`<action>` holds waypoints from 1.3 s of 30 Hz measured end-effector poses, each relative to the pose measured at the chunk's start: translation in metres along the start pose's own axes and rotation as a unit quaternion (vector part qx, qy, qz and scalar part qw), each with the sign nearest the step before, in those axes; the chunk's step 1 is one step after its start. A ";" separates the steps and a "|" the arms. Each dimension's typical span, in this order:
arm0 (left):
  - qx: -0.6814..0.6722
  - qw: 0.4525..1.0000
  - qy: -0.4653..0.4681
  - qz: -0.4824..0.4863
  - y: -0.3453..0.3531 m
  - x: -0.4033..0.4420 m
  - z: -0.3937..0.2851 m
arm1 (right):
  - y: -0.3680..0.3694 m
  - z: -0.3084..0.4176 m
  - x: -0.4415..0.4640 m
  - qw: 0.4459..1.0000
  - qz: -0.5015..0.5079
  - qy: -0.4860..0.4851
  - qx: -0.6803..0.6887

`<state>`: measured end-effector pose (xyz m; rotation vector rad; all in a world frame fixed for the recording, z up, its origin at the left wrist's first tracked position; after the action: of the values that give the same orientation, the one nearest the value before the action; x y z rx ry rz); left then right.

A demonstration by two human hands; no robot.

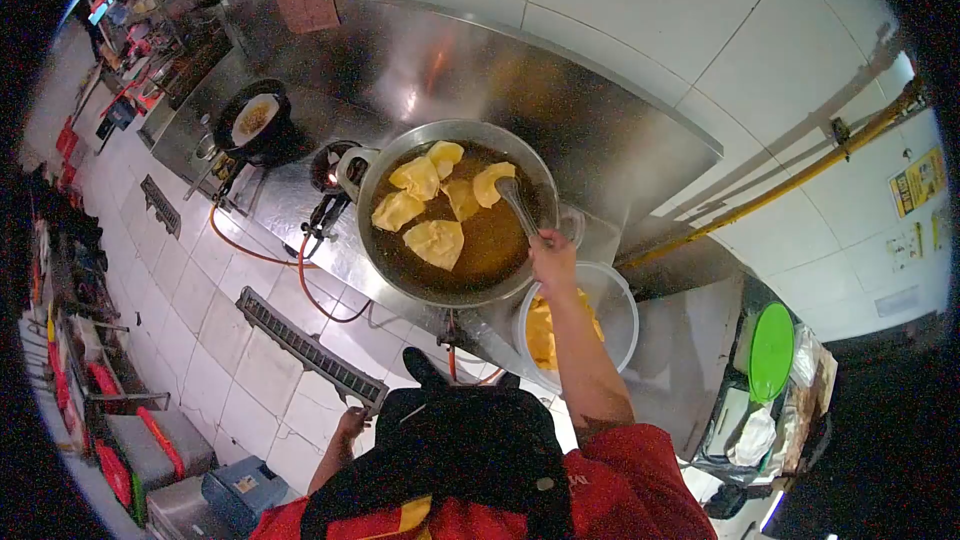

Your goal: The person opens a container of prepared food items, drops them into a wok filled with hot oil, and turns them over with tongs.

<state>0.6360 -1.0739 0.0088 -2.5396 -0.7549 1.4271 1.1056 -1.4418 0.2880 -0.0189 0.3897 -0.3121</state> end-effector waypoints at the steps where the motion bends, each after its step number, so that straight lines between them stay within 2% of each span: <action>1: 0.001 1.000 0.000 0.002 0.004 0.000 0.002 | -0.005 0.008 0.000 0.994 0.005 -0.087 -0.071; 2: -0.010 1.000 -0.008 0.007 0.008 0.002 0.002 | -0.012 0.011 -0.001 0.994 0.004 -0.087 -0.071; 3: -0.020 1.000 -0.014 0.010 0.010 0.004 0.001 | -0.018 0.025 -0.006 0.952 -0.010 -0.250 -0.176; 4: -0.010 1.000 -0.007 -0.006 0.014 0.001 0.000 | -0.018 0.039 -0.019 0.873 -0.025 -0.403 -0.274; 8: 0.020 1.000 -0.018 0.004 0.026 -0.009 -0.009 | -0.023 0.068 -0.076 0.888 -0.010 -0.329 -0.320; 10: 0.038 0.999 0.012 0.029 0.033 0.001 -0.010 | -0.032 0.073 -0.097 0.850 0.000 -0.413 -0.328; 11: 0.044 0.997 0.040 0.050 0.033 -0.003 0.000 | -0.040 0.071 -0.105 0.856 -0.007 -0.390 -0.338; 13: 0.025 0.989 0.115 0.093 0.035 0.007 0.010 | -0.046 0.081 -0.114 0.863 0.004 -0.411 -0.296; 14: -0.034 0.996 0.056 0.065 0.039 0.007 0.019 | -0.053 0.075 -0.118 0.865 -0.007 -0.403 -0.299; 15: -0.026 0.995 0.062 0.073 0.040 0.009 0.018 | -0.056 0.072 -0.120 0.866 0.004 -0.409 -0.286; 17: 0.049 0.992 0.066 0.098 0.035 0.002 0.009 | -0.061 0.068 -0.124 0.868 0.003 -0.416 -0.270; 18: 0.166 0.972 0.146 0.085 0.032 -0.010 -0.006 | -0.062 0.062 -0.130 0.871 0.009 -0.421 -0.255; 19: 0.175 0.969 0.152 0.088 0.036 -0.007 -0.008 | -0.064 0.057 -0.137 0.873 0.016 -0.425 -0.239; 22: 0.143 0.989 0.014 0.042 0.032 0.013 0.019 | -0.069 0.036 -0.147 0.874 0.024 -0.404 -0.268; 23: 0.070 0.992 0.033 0.095 0.038 0.011 0.014 | -0.071 0.033 -0.151 0.878 0.014 -0.401 -0.263; 24: 0.105 0.989 0.047 0.088 0.030 0.009 0.012 | -0.073 0.031 -0.156 0.879 0.025 -0.399 -0.261; 25: 0.140 0.985 0.060 0.080 0.027 -0.030 -0.031 | -0.073 0.029 -0.160 0.880 0.037 -0.396 -0.260; 28: 0.213 0.973 0.040 0.085 0.028 -0.037 -0.046 | -0.076 0.022 -0.163 0.878 0.031 -0.400 -0.262; 30: 0.252 0.958 0.105 0.090 0.030 -0.046 -0.057 | -0.080 0.024 -0.161 0.884 0.028 -0.399 -0.241; 31: 0.222 0.969 0.070 0.083 0.031 -0.049 -0.059 | -0.079 0.022 -0.157 0.881 0.039 -0.393 -0.261; 32: 0.255 0.948 0.158 0.102 0.029 -0.033 -0.044 | -0.078 0.019 -0.156 0.878 0.049 -0.386 -0.280; 35: 0.257 0.928 0.237 0.132 0.037 -0.031 -0.035 | -0.082 0.023 -0.154 0.880 0.041 -0.404 -0.245; 36: 0.261 0.935 0.212 0.116 0.038 -0.032 -0.027 | -0.083 0.023 -0.154 0.881 0.042 -0.403 -0.244; 37: 0.208 0.966 0.123 0.093 0.036 -0.017 -0.002 | -0.084 0.023 -0.153 0.879 0.042 -0.402 -0.253; 38: 0.148 0.987 0.038 0.059 0.043 -0.031 -0.006 | -0.085 0.024 -0.151 0.877 0.040 -0.402 -0.262; 39: 0.149 0.978 0.114 0.094 0.041 -0.054 -0.022 | -0.086 0.023 -0.149 0.877 0.039 -0.403 -0.260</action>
<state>0.6463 -1.1328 0.0476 -2.5256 -0.2468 1.1630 0.9583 -1.4796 0.3715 -0.6444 -0.3699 -0.0891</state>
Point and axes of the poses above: each hand's wrist, its own x-axis towards the middle knuckle, its own y-axis out of the palm, z = x × y, the point moved 5 cm from there along x, towards the middle knuckle, and after that the axes turned 12 degrees about -z, right-handed, at the moved point
